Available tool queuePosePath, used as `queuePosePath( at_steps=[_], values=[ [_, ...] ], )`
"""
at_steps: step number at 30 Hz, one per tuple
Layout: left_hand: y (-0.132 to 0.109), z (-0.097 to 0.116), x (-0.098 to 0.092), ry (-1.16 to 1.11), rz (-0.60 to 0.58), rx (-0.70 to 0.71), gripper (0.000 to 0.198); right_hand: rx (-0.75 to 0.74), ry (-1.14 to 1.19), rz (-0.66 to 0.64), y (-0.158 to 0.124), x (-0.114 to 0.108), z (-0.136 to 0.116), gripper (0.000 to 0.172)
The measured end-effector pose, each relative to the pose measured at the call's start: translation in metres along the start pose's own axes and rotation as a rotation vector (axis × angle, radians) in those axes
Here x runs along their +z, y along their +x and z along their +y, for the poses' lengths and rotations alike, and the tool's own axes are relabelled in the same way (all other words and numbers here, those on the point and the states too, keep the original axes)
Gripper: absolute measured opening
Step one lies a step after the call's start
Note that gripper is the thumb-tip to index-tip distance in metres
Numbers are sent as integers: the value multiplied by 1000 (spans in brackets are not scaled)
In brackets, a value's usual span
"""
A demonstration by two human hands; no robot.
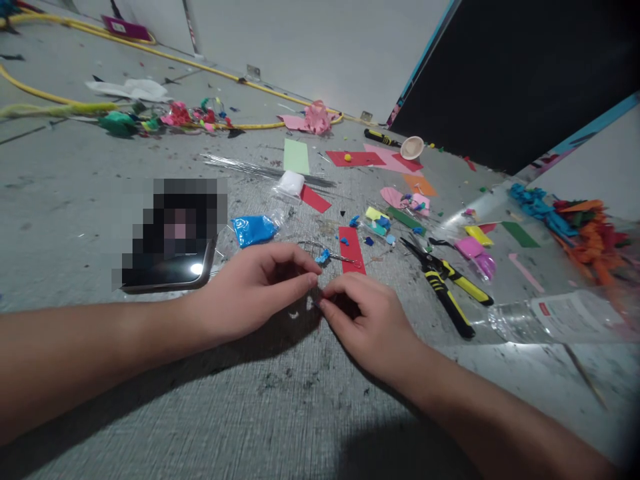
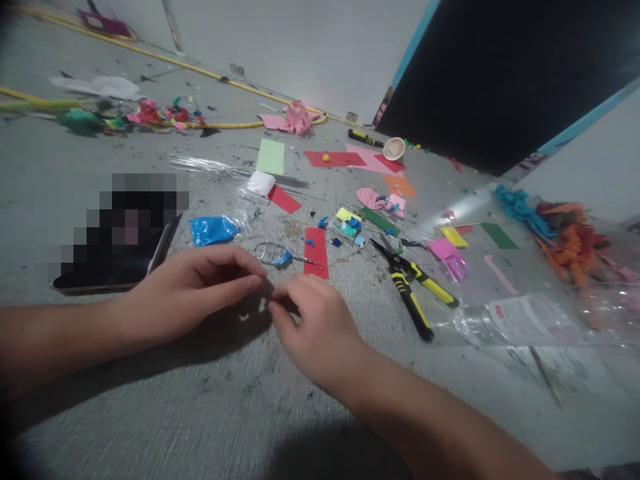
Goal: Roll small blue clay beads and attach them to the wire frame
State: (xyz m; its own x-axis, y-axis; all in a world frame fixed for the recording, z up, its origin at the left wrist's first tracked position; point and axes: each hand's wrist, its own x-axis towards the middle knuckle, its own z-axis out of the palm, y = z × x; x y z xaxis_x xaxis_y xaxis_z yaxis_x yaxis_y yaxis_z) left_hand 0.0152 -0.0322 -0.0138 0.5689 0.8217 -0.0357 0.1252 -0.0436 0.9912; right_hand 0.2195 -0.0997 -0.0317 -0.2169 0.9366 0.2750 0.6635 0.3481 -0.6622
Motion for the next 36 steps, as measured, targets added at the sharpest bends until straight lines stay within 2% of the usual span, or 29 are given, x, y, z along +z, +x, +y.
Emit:
queuePosePath(
  at_steps=[3,9,15,20,23,26,30,36],
  values=[
    [0,0,-1,34,-1,9,17,-7,-1,-20,0,0,-1,12],
    [1,0,-1,83,-1,7,21,-20,-68,25,1,-4,0,11],
    [0,-6,-1,238,-32,73,25,-4,-82,54,2,-3,4,12],
    [0,-8,-1,305,51,122,23,22,-235,-33,-1,-4,-1,17],
    [0,-7,-1,330,50,129,22,28,-286,-88,-2,-5,-3,23],
    [0,-3,-1,375,48,115,23,44,-256,-87,-1,-6,-3,25],
    [-2,-2,-3,458,119,126,28,58,-212,-54,1,-5,-1,20],
    [-5,-11,-1,828,-118,355,22,80,-194,-44,1,-4,1,19]
  ],
)
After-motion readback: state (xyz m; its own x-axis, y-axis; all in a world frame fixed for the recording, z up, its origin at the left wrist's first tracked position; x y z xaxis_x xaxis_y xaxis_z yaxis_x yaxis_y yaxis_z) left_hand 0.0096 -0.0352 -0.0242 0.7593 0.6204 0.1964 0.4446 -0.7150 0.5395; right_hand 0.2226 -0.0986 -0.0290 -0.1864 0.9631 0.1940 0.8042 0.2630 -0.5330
